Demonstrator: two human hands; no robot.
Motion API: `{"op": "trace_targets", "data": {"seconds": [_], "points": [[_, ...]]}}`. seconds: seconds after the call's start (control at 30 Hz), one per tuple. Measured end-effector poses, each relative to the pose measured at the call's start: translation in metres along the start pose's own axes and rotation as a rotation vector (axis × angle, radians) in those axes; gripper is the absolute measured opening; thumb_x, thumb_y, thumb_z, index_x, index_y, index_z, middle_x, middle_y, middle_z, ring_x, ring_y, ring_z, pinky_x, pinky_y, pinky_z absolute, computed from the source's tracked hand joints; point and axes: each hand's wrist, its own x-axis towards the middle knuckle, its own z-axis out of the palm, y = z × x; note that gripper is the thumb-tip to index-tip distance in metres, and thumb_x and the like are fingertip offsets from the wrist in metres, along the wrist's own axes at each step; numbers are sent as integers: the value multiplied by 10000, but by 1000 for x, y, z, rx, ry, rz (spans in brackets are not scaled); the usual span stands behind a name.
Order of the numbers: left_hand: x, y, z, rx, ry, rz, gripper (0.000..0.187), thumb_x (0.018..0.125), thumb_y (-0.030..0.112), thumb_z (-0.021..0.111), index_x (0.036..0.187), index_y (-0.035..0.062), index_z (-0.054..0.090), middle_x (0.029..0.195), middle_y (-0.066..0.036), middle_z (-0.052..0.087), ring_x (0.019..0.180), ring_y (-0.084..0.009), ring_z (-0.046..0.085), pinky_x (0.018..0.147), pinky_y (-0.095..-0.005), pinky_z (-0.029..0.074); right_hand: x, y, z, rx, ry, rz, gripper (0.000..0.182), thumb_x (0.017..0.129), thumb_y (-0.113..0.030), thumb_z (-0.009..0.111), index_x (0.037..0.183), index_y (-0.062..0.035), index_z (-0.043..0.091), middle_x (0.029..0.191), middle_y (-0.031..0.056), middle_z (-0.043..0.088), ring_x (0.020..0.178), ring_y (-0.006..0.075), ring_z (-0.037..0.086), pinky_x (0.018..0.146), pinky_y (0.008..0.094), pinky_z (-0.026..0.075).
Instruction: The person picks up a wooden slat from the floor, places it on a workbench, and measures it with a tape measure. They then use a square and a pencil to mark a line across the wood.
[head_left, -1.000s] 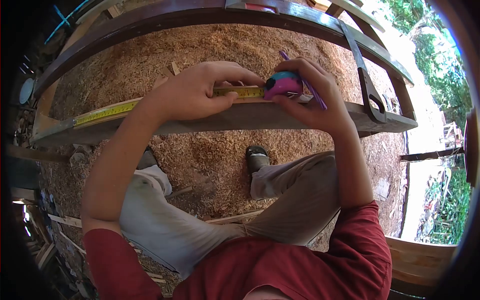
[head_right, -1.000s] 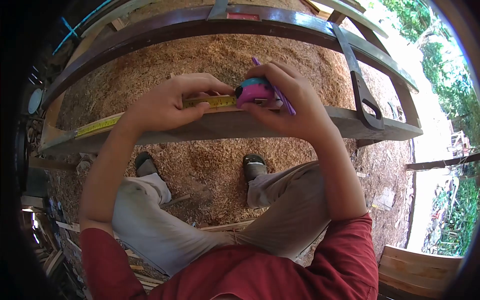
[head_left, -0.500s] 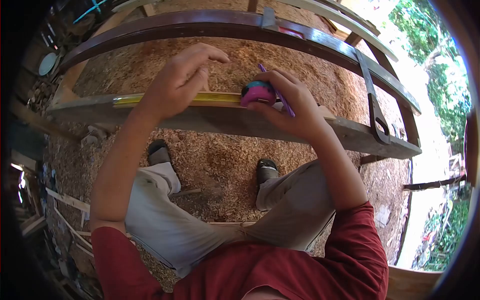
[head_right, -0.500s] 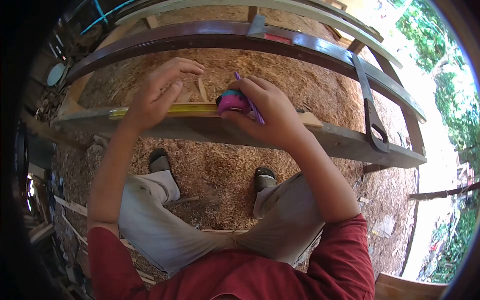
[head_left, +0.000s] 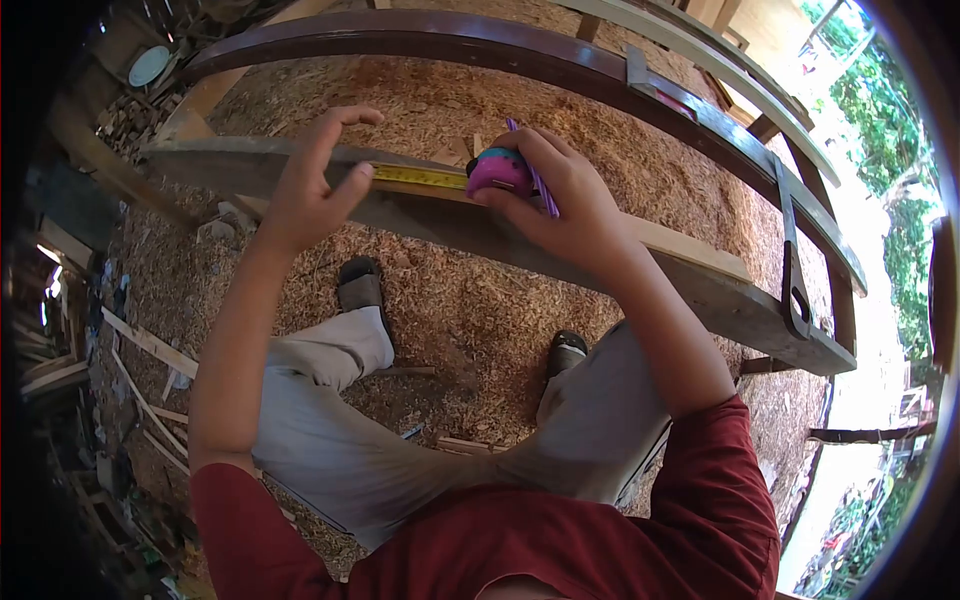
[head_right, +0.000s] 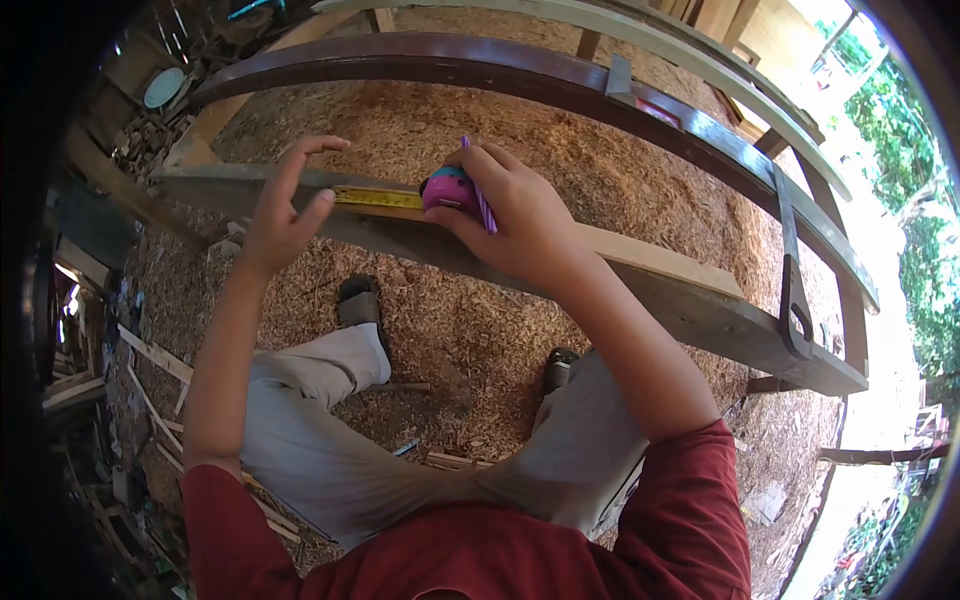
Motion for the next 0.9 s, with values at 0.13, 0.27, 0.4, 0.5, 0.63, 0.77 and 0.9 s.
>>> {"op": "trace_targets", "data": {"seconds": [0.13,0.27,0.4,0.5,0.63,0.77,0.9], "points": [[-11,-1,-7,82,-129,-65,598,940,69,752,1509,99,572,1430,-109,672,1439,-263,589,1163,-400,476,15,-8,26,31,18,-27,480,964,-328,845,1282,-22,654,1182,214,694,1059,471,716,893,534,578],[-10,0,-10,-88,-212,-327,724,909,73,873,1553,156,552,1422,-53,679,1420,-224,601,1042,-365,534,31,-19,45,50,25,-22,478,959,-320,850,1278,-26,649,1162,212,698,1062,470,717,890,533,576],[-11,-9,-12,-62,-144,-282,786,896,92,901,1585,153,528,1391,-29,691,1377,-195,627,1025,-369,539,41,-25,67,91,115,-5,475,952,-303,860,1270,-21,648,1130,214,716,1041,462,726,881,520,580],[-12,-19,-14,-181,-135,-352,805,881,97,915,1592,163,544,1355,-30,704,1343,-186,653,1050,-376,530,46,-28,71,134,216,-4,474,946,-291,875,1267,-22,653,1133,216,728,1021,444,737,873,505,585],[-10,-19,-25,-108,-124,-283,737,903,65,885,1568,167,583,1303,-43,711,1274,-195,669,1135,-405,498,46,-22,62,157,301,26,465,950,-298,893,1255,-32,663,1111,202,746,1010,407,752,873,469,591],[-8,-44,-47,13,-222,-90,689,936,-15,800,1567,152,579,1294,-62,688,1232,-247,662,1156,-431,494,31,-12,31,101,333,82,466,962,-328,887,1246,-35,662,1069,188,755,1006,393,758,872,452,591],[1,-41,-66,226,-311,-26,704,938,-67,750,1583,146,564,1311,-97,667,1275,-292,647,1161,-443,491,-1,1,-6,-31,319,185,462,965,-338,885,1238,-40,662,1059,184,760,987,389,754,865,452,589]]}}
